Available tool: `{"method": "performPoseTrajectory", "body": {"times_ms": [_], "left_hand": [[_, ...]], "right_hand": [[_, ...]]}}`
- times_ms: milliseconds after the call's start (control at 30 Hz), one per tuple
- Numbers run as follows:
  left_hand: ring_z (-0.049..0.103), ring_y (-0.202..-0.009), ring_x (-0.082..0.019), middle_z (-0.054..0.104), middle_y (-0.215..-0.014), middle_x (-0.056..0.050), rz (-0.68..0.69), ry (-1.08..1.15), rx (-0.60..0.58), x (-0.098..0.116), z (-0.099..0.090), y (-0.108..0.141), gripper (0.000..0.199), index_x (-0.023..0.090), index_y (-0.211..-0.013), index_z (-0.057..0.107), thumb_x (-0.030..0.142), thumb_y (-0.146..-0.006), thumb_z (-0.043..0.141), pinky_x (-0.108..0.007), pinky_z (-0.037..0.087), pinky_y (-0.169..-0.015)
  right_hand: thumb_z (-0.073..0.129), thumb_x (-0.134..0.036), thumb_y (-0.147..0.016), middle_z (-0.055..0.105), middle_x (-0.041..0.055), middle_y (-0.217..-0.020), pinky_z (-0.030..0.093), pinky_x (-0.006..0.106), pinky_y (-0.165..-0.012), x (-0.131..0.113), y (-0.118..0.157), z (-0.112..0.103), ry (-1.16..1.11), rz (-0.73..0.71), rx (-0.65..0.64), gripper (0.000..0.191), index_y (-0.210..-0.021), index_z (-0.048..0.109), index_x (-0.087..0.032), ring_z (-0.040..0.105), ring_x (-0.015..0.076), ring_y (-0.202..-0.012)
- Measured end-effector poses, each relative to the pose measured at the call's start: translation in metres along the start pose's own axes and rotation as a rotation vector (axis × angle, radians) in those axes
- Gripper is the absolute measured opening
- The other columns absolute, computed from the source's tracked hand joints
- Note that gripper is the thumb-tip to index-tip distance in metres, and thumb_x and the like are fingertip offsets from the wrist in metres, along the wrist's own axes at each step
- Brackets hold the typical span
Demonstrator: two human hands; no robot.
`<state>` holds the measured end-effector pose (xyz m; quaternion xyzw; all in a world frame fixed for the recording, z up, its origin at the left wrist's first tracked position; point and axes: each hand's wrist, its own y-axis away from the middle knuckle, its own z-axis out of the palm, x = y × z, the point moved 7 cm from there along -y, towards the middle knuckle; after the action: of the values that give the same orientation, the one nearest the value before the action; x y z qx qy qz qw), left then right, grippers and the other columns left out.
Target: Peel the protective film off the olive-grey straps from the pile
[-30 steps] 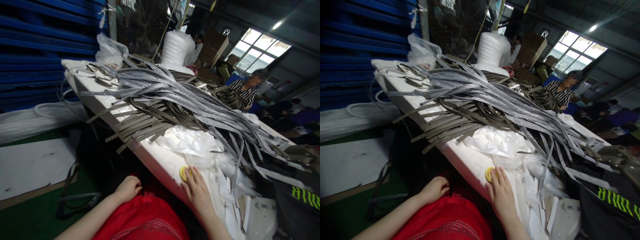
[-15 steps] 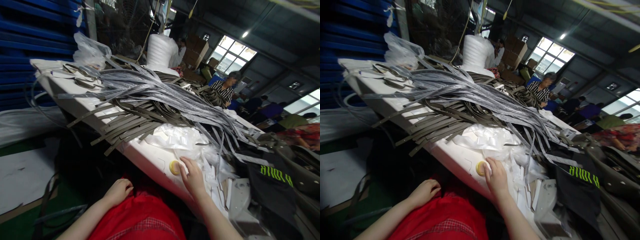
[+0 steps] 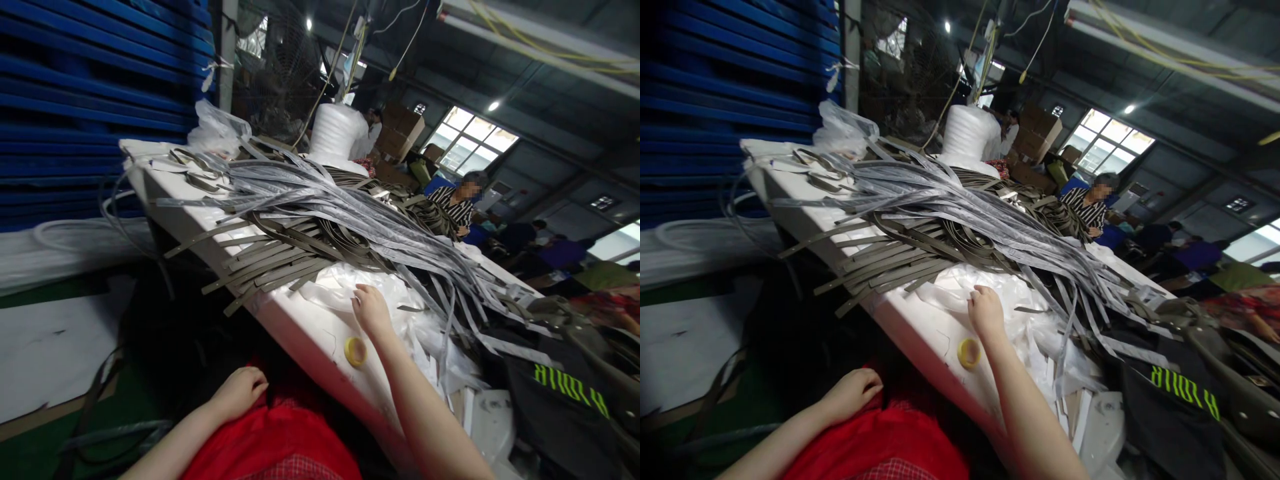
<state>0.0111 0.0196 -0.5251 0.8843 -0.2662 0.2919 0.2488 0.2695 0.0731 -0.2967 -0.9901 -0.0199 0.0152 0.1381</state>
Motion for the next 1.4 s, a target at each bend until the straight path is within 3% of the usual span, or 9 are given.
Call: {"method": "performPoseTrajectory", "body": {"times_ms": [367, 567, 633, 733, 800, 933, 1067, 1233, 1400], "left_hand": [[0.069, -0.092, -0.022, 0.075, -0.095, -0.007, -0.023, 0.021, 0.057, 0.003, -0.004, 0.005, 0.029, 0.022, -0.085, 0.075, 0.026, -0.09, 0.047, -0.031, 0.05, -0.087], [0.038, -0.138, -0.035, 0.047, -0.147, -0.017, 0.05, -0.074, 0.84, 0.072, -0.109, 0.045, 0.066, 0.014, -0.136, 0.05, 0.05, -0.082, 0.064, -0.047, 0.026, -0.118], [0.039, -0.138, -0.035, 0.047, -0.147, -0.019, 0.175, -0.095, 0.916, 0.101, -0.138, 0.049, 0.066, 0.013, -0.135, 0.05, 0.051, -0.084, 0.063, -0.049, 0.023, -0.119], [0.064, -0.108, -0.025, 0.071, -0.111, -0.011, 0.346, -0.057, 0.664, 0.115, -0.154, 0.037, 0.033, 0.018, -0.101, 0.067, 0.042, -0.097, 0.044, -0.042, 0.036, -0.11], [0.068, -0.083, -0.02, 0.073, -0.085, -0.006, 0.275, -0.058, 0.466, 0.092, -0.15, 0.033, 0.042, 0.019, -0.079, 0.066, 0.039, -0.1, 0.035, -0.035, 0.048, -0.093], [0.068, -0.083, -0.023, 0.072, -0.083, -0.009, -0.149, -0.168, 0.195, -0.012, -0.118, 0.07, 0.044, 0.019, -0.076, 0.064, 0.042, -0.098, 0.034, -0.031, 0.047, -0.079], [0.07, -0.086, -0.026, 0.073, -0.085, -0.01, -0.498, -0.153, -0.04, -0.096, -0.061, 0.159, 0.03, 0.018, -0.076, 0.066, 0.03, -0.092, 0.043, -0.032, 0.049, -0.076], [0.072, -0.074, -0.028, 0.072, -0.07, -0.009, -0.756, -0.1, -0.276, -0.117, -0.002, 0.257, 0.014, 0.016, -0.063, 0.066, 0.024, -0.074, 0.061, -0.031, 0.052, -0.064], [0.071, -0.091, -0.039, 0.075, -0.092, -0.02, -0.822, -0.084, -0.299, -0.114, -0.02, 0.263, 0.028, 0.01, -0.087, 0.073, 0.02, -0.062, 0.071, -0.042, 0.055, -0.076]], "right_hand": [[0.044, -0.041, -0.098, 0.058, 0.0005, -0.057, 0.045, 0.028, -0.069, -0.007, 0.044, -0.06, -0.216, -0.013, 0.056, 0.04, -0.065, 0.057, -0.021, 0.057, 0.0166, -0.061], [0.051, -0.039, -0.095, 0.048, -0.0029, -0.055, 0.028, 0.023, -0.052, -0.1, 0.087, -0.091, -0.444, -0.211, -0.259, 0.039, -0.062, 0.049, -0.019, 0.042, 0.0102, -0.052], [0.054, -0.039, -0.094, 0.051, -0.0023, -0.058, 0.03, 0.023, -0.055, -0.143, 0.107, -0.095, -0.542, -0.369, -0.423, 0.038, -0.062, 0.049, -0.019, 0.044, 0.0101, -0.055], [0.064, -0.041, -0.087, 0.058, -0.001, -0.064, 0.031, 0.022, -0.055, -0.173, 0.132, -0.092, -0.587, -0.476, -0.65, 0.032, -0.067, 0.054, -0.019, 0.048, 0.0103, -0.059], [0.069, -0.038, -0.082, 0.061, -0.0018, -0.067, 0.029, 0.021, -0.052, -0.165, 0.138, -0.08, -0.524, -0.415, -0.754, 0.022, -0.075, 0.058, -0.02, 0.048, 0.0099, -0.058], [0.066, -0.022, -0.075, 0.069, 0.0018, -0.076, 0.025, 0.025, -0.052, -0.125, 0.137, -0.05, -0.276, -0.265, -0.781, 0.013, -0.087, 0.065, -0.021, 0.056, 0.0132, -0.06], [0.058, -0.017, -0.077, 0.072, 0.0072, -0.075, 0.026, 0.029, -0.054, -0.124, 0.144, -0.026, -0.193, -0.314, -0.861, 0.014, -0.081, 0.071, -0.019, 0.061, 0.0173, -0.061], [0.062, -0.025, -0.083, 0.072, 0.0084, -0.072, 0.03, 0.031, -0.056, -0.154, 0.146, -0.019, -0.238, -0.493, -0.895, 0.014, -0.078, 0.073, -0.018, 0.062, 0.019, -0.06], [0.053, -0.028, -0.093, 0.071, 0.009, -0.068, 0.033, 0.031, -0.056, -0.17, 0.145, -0.017, -0.279, -0.584, -0.856, 0.026, -0.08, 0.073, -0.018, 0.061, 0.0187, -0.057]]}}
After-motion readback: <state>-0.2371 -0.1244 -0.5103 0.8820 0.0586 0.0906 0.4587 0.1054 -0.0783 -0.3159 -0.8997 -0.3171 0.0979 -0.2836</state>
